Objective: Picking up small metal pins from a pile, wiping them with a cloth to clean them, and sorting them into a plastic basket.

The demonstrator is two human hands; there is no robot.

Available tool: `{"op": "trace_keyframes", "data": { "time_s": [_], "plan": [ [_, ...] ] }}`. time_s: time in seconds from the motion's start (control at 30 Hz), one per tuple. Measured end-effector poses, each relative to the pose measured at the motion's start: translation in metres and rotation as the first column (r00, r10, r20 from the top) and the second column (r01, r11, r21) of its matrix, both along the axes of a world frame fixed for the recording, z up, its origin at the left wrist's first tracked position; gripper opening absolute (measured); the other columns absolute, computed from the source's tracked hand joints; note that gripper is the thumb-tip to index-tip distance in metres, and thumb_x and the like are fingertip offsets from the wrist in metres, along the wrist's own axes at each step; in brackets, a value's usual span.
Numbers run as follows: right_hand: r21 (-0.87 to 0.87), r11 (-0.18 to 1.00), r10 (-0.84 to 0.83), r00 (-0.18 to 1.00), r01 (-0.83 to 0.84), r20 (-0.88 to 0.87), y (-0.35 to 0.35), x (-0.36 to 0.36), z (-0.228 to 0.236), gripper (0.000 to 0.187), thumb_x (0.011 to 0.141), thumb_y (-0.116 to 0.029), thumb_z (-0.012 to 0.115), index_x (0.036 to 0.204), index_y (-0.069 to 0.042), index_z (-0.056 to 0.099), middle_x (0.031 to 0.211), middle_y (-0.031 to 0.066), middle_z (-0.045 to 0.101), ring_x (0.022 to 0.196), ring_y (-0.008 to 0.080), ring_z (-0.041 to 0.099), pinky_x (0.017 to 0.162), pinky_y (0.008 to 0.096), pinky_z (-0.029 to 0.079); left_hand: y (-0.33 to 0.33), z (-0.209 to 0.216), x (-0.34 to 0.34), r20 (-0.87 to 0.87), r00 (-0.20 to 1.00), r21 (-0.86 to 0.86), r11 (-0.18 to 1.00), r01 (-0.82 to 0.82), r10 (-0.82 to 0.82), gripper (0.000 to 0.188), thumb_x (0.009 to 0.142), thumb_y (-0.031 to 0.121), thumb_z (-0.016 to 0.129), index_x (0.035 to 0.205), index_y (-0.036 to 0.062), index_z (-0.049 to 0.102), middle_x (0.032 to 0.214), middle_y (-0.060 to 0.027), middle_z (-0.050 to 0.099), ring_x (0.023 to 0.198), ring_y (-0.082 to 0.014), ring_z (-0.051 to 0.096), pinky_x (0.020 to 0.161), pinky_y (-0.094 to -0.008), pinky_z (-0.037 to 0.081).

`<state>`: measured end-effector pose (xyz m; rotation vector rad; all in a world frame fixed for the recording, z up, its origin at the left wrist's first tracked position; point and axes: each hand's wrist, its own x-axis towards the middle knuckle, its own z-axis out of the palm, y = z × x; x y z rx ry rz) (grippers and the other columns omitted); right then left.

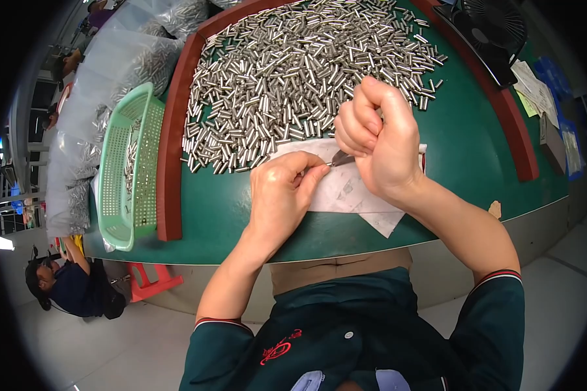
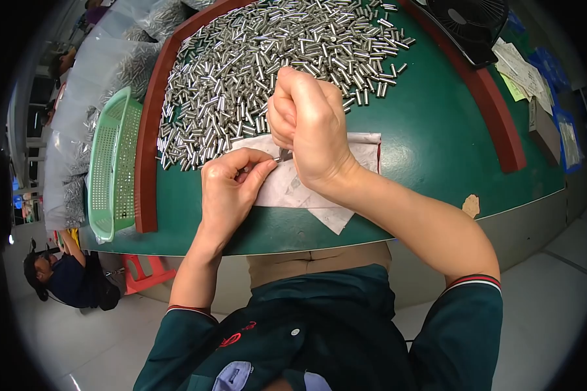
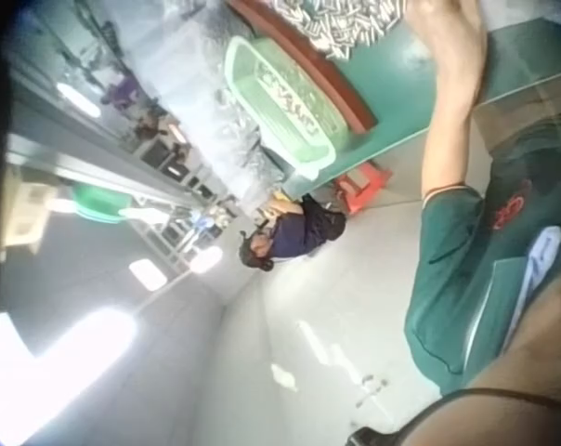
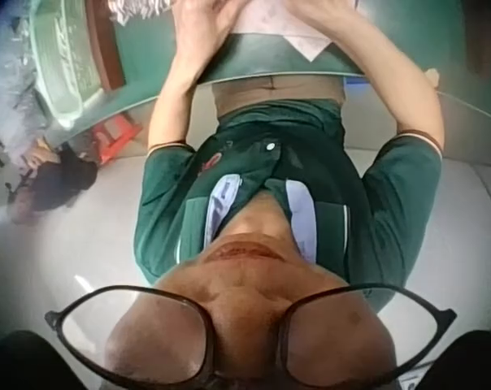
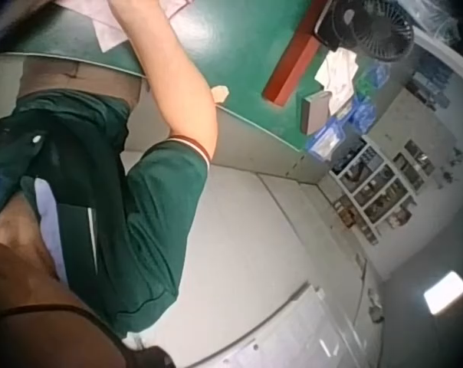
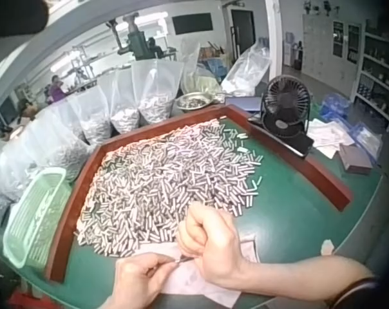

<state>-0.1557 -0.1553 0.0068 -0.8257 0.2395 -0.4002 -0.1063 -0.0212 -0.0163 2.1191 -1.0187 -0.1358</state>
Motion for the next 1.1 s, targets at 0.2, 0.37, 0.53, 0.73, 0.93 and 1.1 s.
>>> {"op": "trace_keyframes", "data": {
  "time_s": [0.2, 0.37, 0.53, 0.73, 0.93, 1.1],
  "plan": [
    [0.004, 1.0, -0.01, 1.0, 0.01, 0.005, 0.0, 0.001, -0.003, 0.034, 0.083, -0.019, 0.03, 0.05, -0.013, 0.024, 0.041, -0.0024, 0.023, 0.038, 0.007, 0.015, 0.037, 0.0236, 0.014, -0.001, -0.001, 0.0, -0.015, 1.0, -0.007, 1.0, -0.018, 0.017, 0.008, 0.067, 0.007, 0.067, 0.069, 0.0005, 0.061, 0.057, -0.01, 0.056, 0.045, -0.0182, 0.05, 0.045, -0.0273, 0.04],
    [0.011, 1.0, -0.024, 1.0, 0.024, 0.012, 0.001, 0.0, -0.006, 0.033, 0.083, -0.018, 0.03, 0.05, -0.013, 0.024, 0.041, -0.0025, 0.023, 0.038, 0.007, 0.015, 0.037, 0.0236, 0.014, -0.002, -0.005, 0.0, -0.034, 0.999, -0.014, 1.0, -0.019, 0.019, 0.009, 0.067, 0.007, 0.067, 0.069, 0.0002, 0.061, 0.055, -0.01, 0.055, 0.045, -0.0167, 0.05, 0.044, -0.0268, 0.04],
    [-0.021, 0.999, -0.037, 0.999, 0.037, 0.028, 0.004, 0.0, -0.006, 0.037, 0.085, -0.019, 0.03, 0.049, -0.013, 0.024, 0.04, -0.0018, 0.024, 0.038, 0.0072, 0.016, 0.037, 0.0238, 0.014, -0.002, -0.005, 0.002, -0.072, 0.997, -0.014, 1.0, 0.009, -0.01, 0.008, 0.066, 0.005, 0.067, 0.068, -0.0003, 0.061, 0.055, -0.0105, 0.055, 0.044, -0.0166, 0.05, 0.044, -0.0269, 0.04],
    [-0.141, 0.988, -0.044, 0.993, 0.059, 0.106, 0.011, -0.003, -0.005, 0.039, 0.087, -0.02, 0.032, 0.049, -0.011, 0.026, 0.041, -0.0015, 0.024, 0.039, 0.0075, 0.018, 0.039, 0.0237, 0.017, -0.002, -0.004, 0.004, -0.088, 0.995, -0.022, 0.999, 0.043, -0.044, 0.008, 0.066, 0.005, 0.067, 0.067, -0.0004, 0.06, 0.054, -0.0105, 0.054, 0.044, -0.0166, 0.049, 0.044, -0.0271, 0.039],
    [-0.108, 0.993, -0.028, 0.987, 0.046, 0.161, 0.015, -0.004, -0.011, 0.035, 0.082, -0.014, 0.039, 0.05, -0.007, 0.028, 0.047, -0.0039, 0.029, 0.043, 0.0039, 0.023, 0.039, 0.0227, 0.019, 0.0, -0.003, 0.003, -0.094, 0.995, -0.031, 0.999, 0.03, -0.033, 0.008, 0.067, 0.005, 0.067, 0.068, -0.0002, 0.061, 0.053, -0.0101, 0.054, 0.043, -0.0156, 0.048, 0.043, -0.0268, 0.039],
    [-0.195, 0.978, -0.055, 0.99, 0.08, 0.13, 0.01, 0.001, -0.01, 0.033, 0.081, -0.014, 0.031, 0.05, -0.011, 0.024, 0.041, -0.0014, 0.024, 0.037, 0.0068, 0.017, 0.035, 0.0234, 0.013, -0.002, -0.004, 0.001, -0.087, 0.996, -0.014, 1.0, 0.023, -0.024, 0.008, 0.068, 0.004, 0.066, 0.069, -0.0015, 0.061, 0.051, -0.0081, 0.053, 0.043, -0.0101, 0.045, 0.043, -0.0243, 0.038]
  ]
}}
